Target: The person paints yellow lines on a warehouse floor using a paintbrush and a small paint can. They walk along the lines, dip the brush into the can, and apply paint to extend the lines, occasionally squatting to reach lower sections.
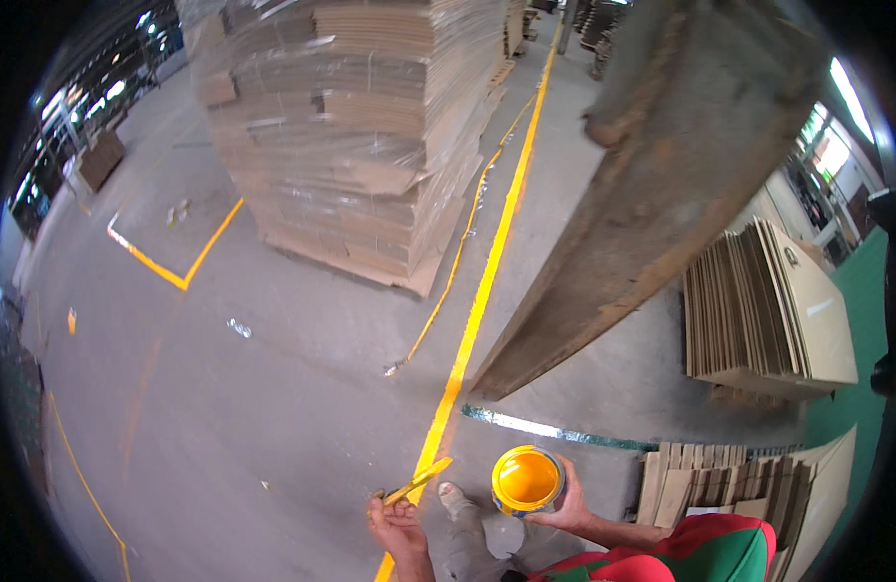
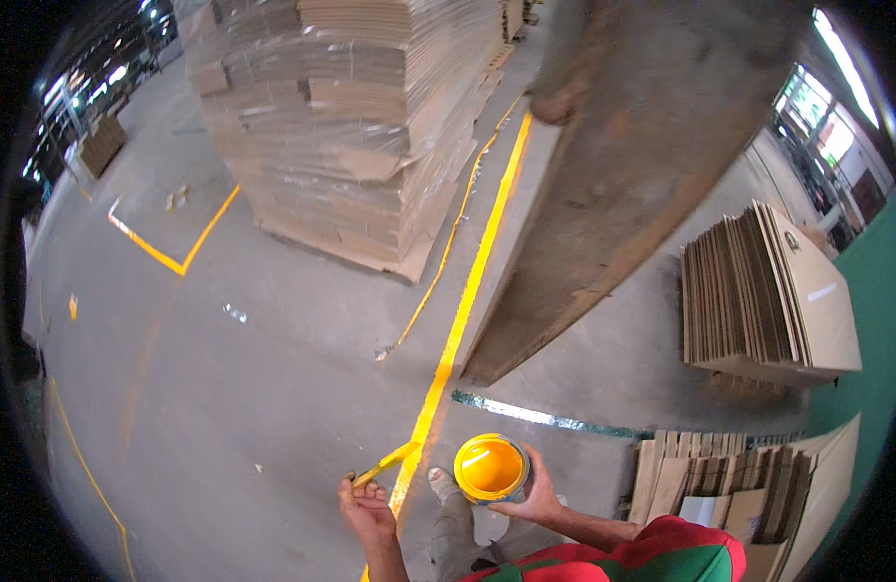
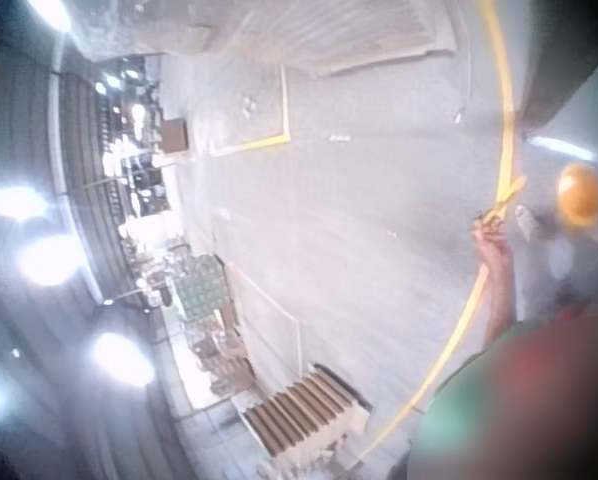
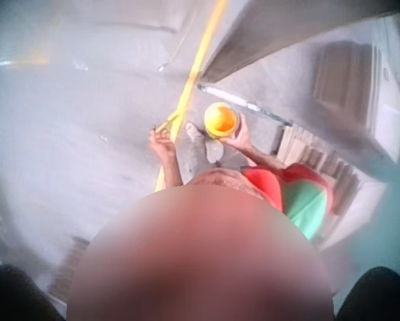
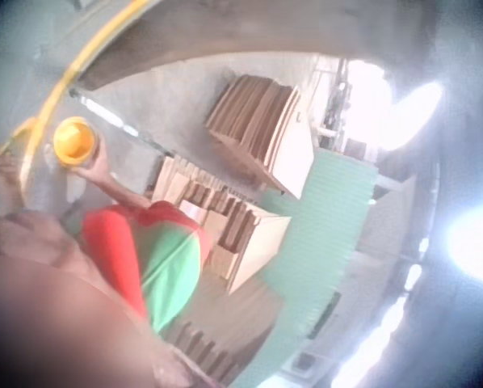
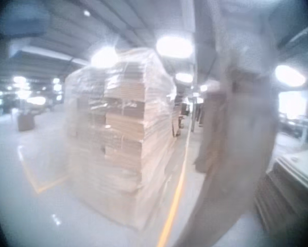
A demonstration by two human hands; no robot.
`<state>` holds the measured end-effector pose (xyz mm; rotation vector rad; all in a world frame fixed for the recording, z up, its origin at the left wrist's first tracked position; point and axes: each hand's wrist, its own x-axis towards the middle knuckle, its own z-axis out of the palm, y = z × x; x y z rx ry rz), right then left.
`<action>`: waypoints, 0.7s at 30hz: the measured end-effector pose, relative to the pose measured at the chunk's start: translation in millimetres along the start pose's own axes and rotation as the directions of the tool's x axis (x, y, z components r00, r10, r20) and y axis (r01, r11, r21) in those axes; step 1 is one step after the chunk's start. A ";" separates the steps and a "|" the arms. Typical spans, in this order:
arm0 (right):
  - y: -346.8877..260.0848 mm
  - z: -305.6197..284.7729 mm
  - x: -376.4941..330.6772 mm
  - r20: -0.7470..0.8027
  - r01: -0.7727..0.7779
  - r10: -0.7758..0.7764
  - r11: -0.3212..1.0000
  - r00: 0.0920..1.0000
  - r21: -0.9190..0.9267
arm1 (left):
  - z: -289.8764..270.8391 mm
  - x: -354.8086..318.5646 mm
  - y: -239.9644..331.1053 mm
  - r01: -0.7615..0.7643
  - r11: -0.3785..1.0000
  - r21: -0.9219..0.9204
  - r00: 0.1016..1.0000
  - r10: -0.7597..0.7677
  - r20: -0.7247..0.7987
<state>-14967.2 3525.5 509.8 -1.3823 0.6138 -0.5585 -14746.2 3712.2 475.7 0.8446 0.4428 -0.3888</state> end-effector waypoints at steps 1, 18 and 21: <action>-11.3 -0.9 -7.4 -0.020 0.001 -0.001 0.999 1.000 -0.040 | 12.9 -8.7 6.1 -0.004 1.000 0.024 1.000 0.003 0.015; -60.4 -173.2 -113.4 -0.670 0.264 -0.259 0.960 0.696 -0.097 | 195.9 -150.0 -118.4 0.131 0.901 0.413 0.803 -0.341 0.488; -64.0 -231.0 -135.5 -0.732 0.289 -0.297 0.947 0.613 -0.142 | 234.3 -186.5 -170.3 0.174 0.858 0.484 0.743 -0.437 0.507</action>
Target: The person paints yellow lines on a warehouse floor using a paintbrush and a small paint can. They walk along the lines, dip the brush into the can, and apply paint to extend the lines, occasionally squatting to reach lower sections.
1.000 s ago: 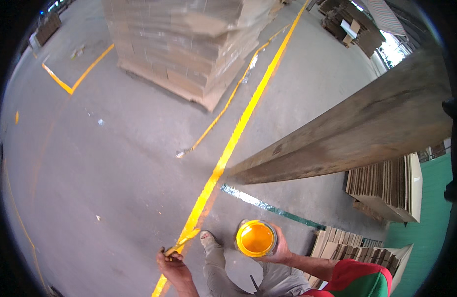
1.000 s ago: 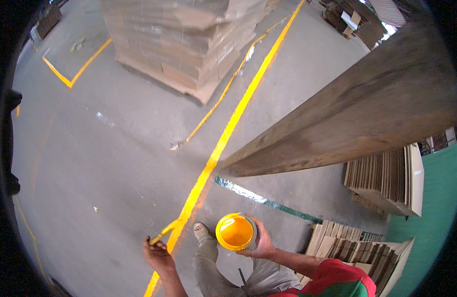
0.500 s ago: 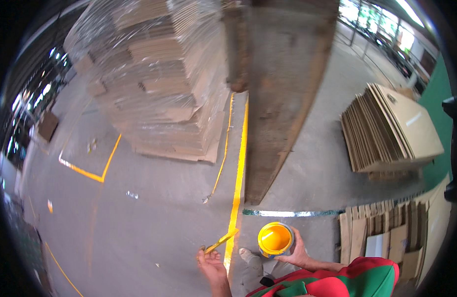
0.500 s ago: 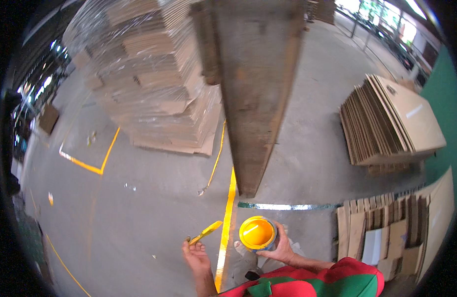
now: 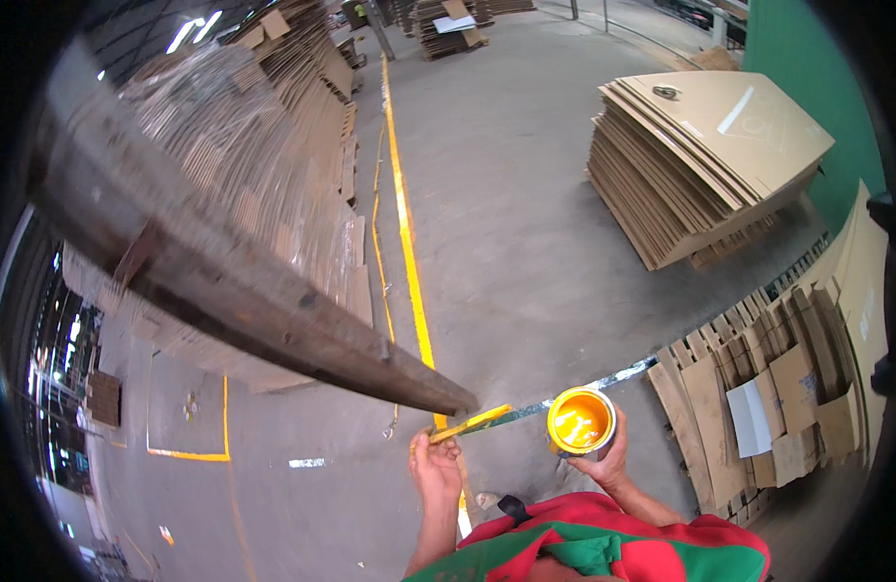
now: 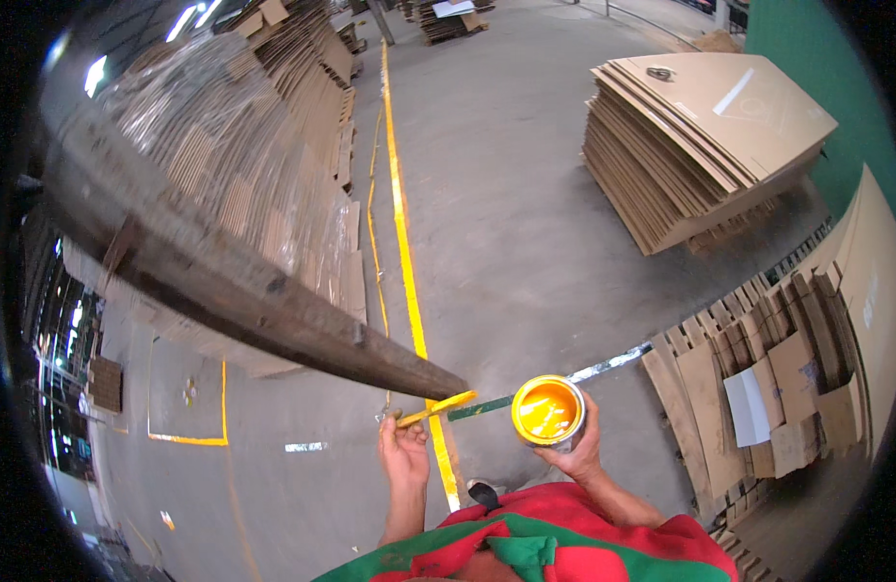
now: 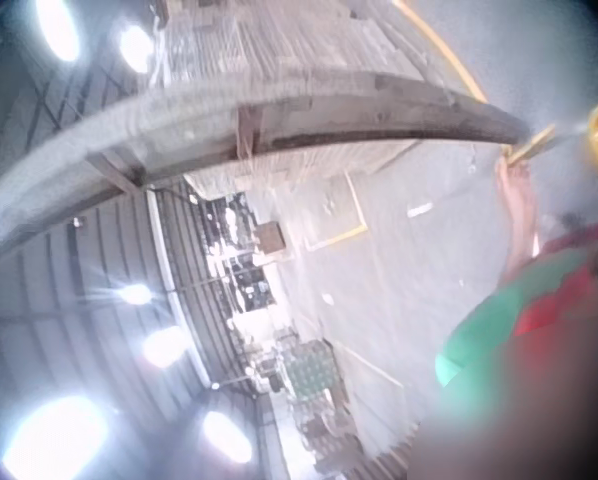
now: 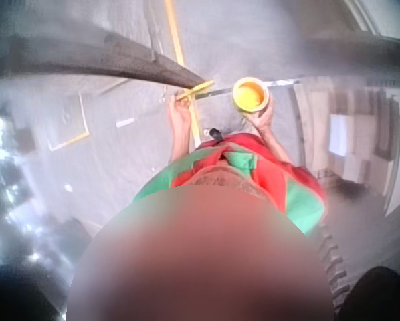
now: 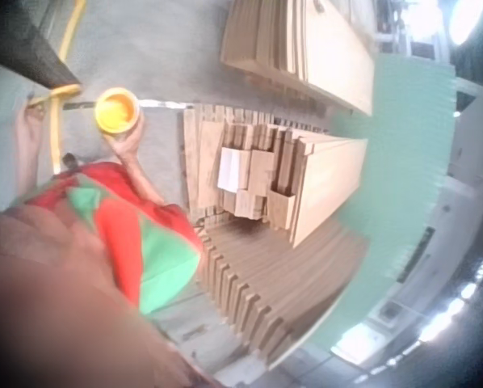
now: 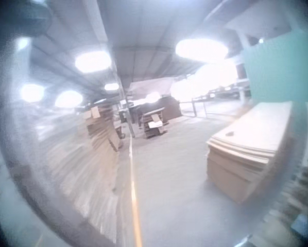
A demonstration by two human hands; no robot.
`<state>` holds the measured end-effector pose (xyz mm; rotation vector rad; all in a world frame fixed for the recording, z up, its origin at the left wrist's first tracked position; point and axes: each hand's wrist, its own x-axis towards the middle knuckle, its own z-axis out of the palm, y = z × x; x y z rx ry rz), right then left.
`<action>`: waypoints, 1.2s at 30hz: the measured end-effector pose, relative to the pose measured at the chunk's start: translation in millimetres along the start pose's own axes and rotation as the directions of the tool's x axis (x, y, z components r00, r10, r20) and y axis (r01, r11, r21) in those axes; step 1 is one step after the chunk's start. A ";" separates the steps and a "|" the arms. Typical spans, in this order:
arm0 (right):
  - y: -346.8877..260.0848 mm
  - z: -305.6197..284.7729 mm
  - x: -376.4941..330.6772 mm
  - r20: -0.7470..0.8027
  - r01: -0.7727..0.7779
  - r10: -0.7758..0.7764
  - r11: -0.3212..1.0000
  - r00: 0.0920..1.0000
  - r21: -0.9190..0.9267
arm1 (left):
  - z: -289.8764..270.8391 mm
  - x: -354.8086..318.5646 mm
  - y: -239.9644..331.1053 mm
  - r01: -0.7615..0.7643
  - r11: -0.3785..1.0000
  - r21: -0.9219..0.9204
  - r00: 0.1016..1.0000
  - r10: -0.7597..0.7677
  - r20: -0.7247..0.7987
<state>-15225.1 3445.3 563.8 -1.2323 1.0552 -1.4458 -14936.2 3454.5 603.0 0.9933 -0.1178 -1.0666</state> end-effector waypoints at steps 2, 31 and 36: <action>1.3 -35.3 19.4 -0.066 0.030 -0.031 0.999 0.997 -0.013 | 39.2 9.7 -22.3 0.028 0.999 0.030 0.998 -0.030 0.051; 78.1 -90.7 368.5 -0.406 -0.039 -0.042 0.981 0.913 -0.189 | 319.2 322.3 -184.7 0.293 0.951 -0.094 0.947 -0.276 0.166; 84.3 -62.5 467.4 -0.364 -0.026 -0.081 0.960 0.928 -0.280 | 363.5 400.7 -157.3 0.263 0.960 -0.096 0.953 -0.243 0.182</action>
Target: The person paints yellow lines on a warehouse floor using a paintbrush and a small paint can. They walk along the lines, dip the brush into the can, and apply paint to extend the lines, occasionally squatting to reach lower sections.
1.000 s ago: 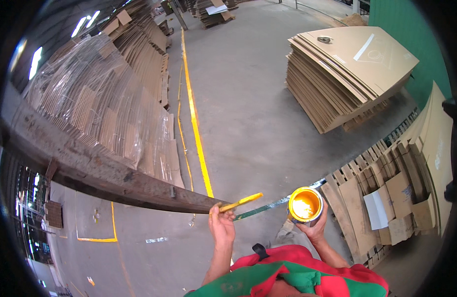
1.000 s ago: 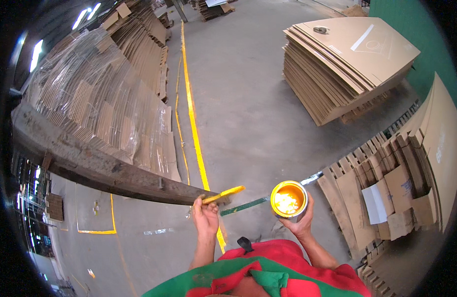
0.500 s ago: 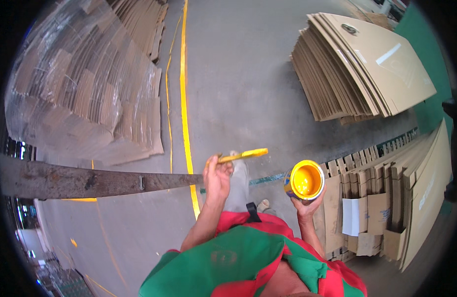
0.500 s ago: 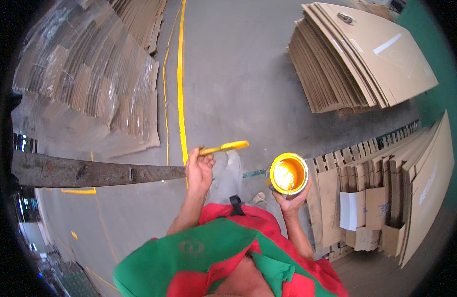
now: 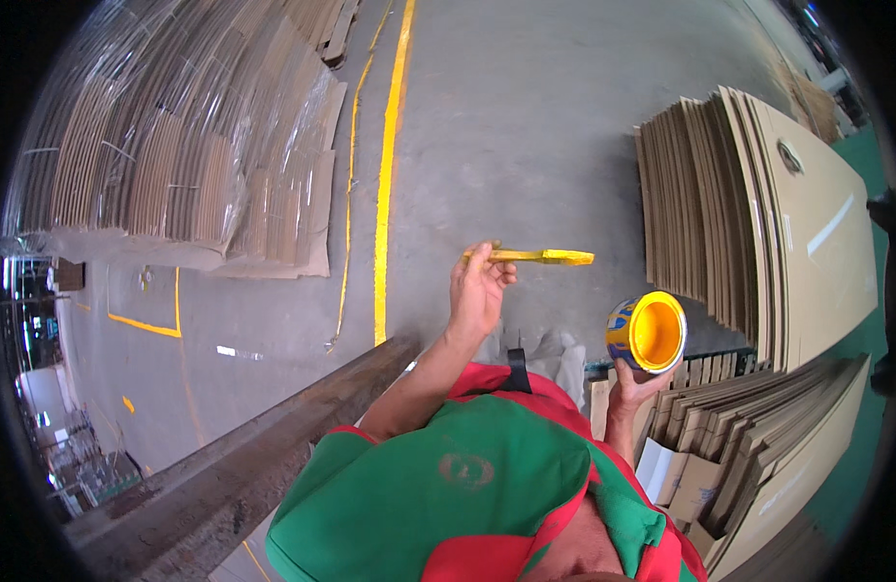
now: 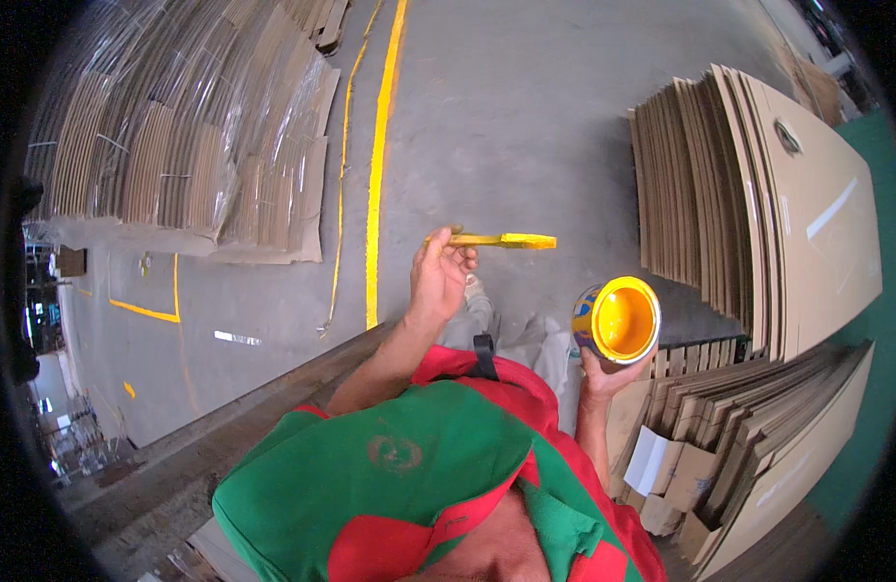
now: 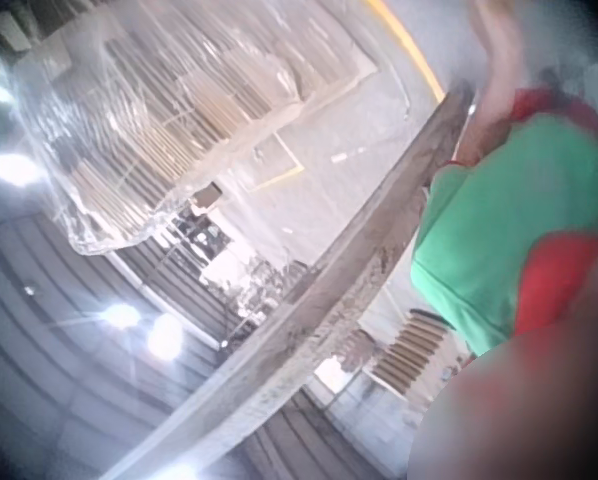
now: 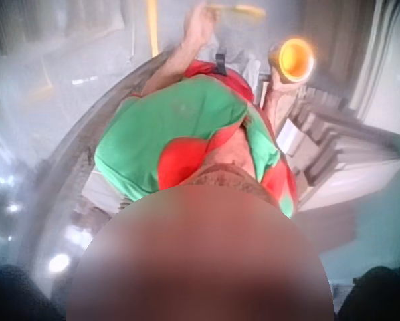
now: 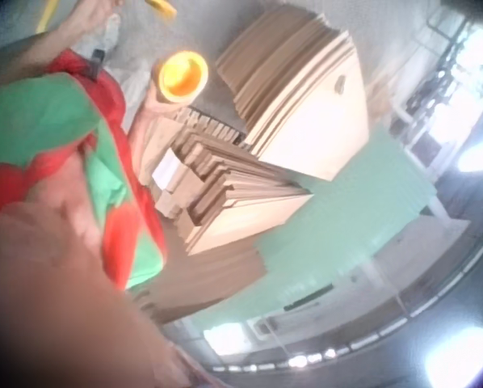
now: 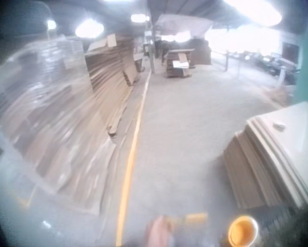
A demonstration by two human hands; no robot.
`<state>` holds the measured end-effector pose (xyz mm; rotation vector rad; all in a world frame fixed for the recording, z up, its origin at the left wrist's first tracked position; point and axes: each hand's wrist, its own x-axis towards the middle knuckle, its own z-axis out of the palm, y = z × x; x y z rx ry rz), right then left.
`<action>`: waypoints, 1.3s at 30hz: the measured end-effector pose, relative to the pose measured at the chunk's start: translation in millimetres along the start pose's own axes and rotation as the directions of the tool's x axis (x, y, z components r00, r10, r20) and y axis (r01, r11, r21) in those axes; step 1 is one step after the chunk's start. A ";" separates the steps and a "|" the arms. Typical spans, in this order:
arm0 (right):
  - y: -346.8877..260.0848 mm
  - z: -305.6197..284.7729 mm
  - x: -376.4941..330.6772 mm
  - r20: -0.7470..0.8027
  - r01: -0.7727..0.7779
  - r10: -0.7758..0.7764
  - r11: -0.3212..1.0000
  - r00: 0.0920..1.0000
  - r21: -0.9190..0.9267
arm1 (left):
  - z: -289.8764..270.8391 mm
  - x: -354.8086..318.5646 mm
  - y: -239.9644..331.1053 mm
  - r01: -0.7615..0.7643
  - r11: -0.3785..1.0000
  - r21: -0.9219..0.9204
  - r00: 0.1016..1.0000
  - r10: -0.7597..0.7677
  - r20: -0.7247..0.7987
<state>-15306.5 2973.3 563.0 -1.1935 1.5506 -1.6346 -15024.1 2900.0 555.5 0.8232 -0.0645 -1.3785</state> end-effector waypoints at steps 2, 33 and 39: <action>2.0 26.1 29.3 0.040 -0.021 0.019 0.999 0.999 0.045 | 9.3 26.0 14.6 -0.032 0.999 -0.003 0.999 0.032 -0.012; 80.7 475.4 483.5 0.816 0.188 -0.218 0.973 0.535 0.136 | 93.2 324.8 87.8 -0.670 0.741 -0.035 0.551 0.466 -0.692; 70.2 563.6 463.2 0.877 0.204 -0.227 0.967 0.423 0.152 | 76.2 362.8 195.3 -0.791 0.592 0.155 0.430 0.719 -0.546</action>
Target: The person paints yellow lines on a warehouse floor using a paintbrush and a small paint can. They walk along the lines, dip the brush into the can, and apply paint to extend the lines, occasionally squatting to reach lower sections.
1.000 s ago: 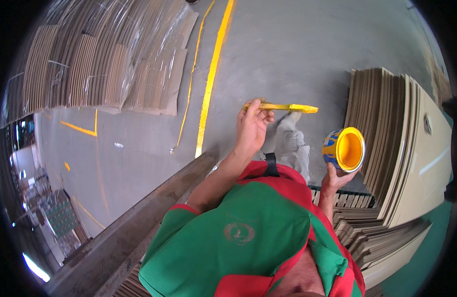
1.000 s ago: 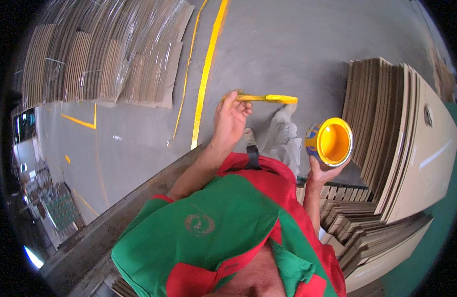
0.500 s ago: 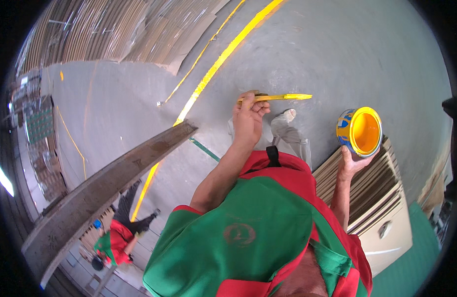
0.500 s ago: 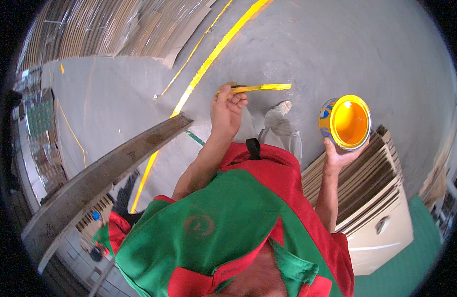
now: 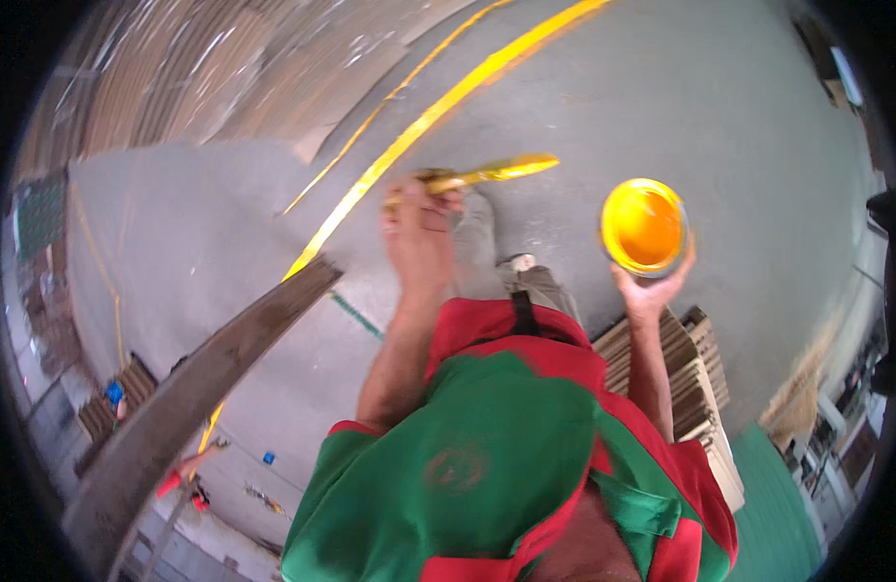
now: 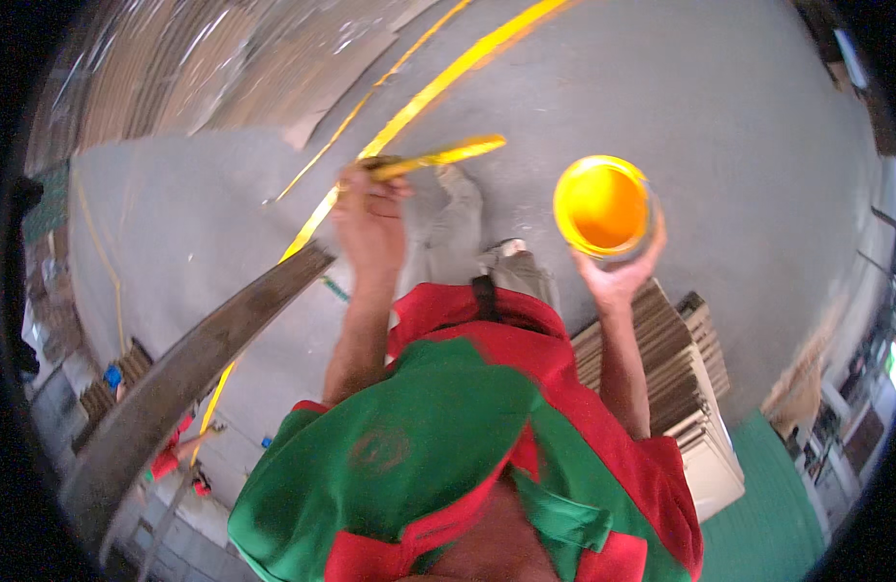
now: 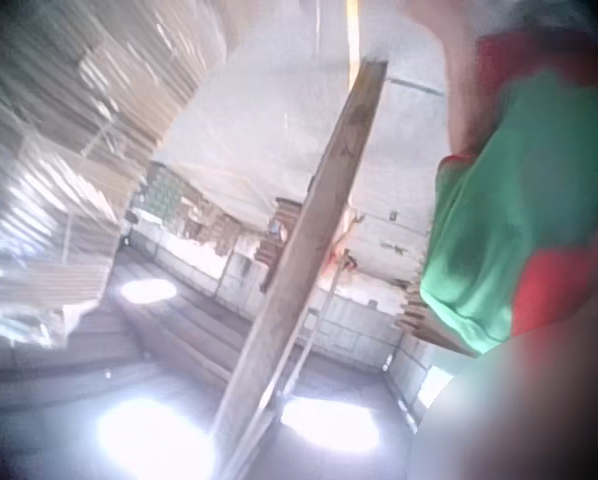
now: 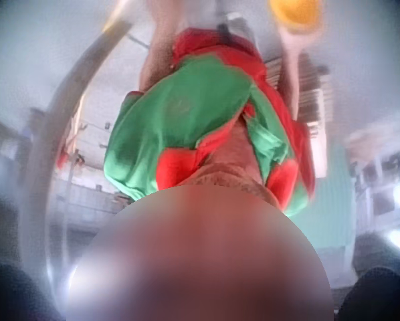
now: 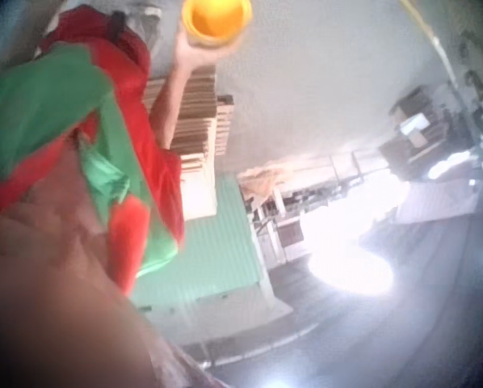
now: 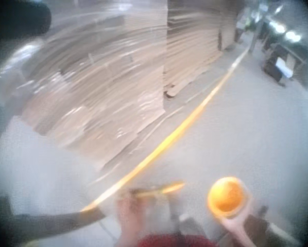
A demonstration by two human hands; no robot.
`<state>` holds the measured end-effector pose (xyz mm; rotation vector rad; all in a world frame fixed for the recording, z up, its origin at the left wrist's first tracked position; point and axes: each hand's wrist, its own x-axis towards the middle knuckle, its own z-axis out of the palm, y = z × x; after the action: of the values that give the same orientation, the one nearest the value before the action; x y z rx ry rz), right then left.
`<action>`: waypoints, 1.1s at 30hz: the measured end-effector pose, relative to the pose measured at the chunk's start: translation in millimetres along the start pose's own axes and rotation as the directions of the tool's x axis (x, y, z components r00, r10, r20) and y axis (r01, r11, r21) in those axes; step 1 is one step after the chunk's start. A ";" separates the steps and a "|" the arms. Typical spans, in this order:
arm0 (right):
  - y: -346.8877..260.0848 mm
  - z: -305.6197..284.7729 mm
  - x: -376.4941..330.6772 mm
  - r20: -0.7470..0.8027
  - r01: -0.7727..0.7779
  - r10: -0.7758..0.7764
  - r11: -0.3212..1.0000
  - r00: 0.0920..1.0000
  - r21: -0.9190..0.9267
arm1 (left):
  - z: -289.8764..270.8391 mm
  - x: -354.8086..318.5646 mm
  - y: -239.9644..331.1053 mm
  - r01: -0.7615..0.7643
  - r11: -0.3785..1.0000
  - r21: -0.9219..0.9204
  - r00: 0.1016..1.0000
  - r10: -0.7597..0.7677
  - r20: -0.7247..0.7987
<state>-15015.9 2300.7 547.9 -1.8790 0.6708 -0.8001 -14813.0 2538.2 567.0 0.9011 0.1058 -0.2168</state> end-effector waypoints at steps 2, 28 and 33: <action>-5.3 19.9 29.0 0.075 0.073 -0.068 0.995 0.995 -0.069 | 32.3 36.6 30.8 -0.127 0.990 0.054 0.974 0.114 0.198; 13.1 158.7 336.4 0.513 0.419 -0.487 0.873 0.706 0.252 | 218.4 235.4 53.6 -0.598 0.399 0.695 0.721 -0.112 0.684; 3.9 129.6 386.1 0.450 0.402 -0.493 0.869 0.745 0.288 | 266.4 258.3 23.9 -0.470 0.699 0.539 0.763 0.015 0.647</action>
<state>-14672.0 2087.4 594.7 -1.9958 -0.2023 -0.5785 -14556.1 2306.3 702.9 1.5322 -0.7634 -0.2747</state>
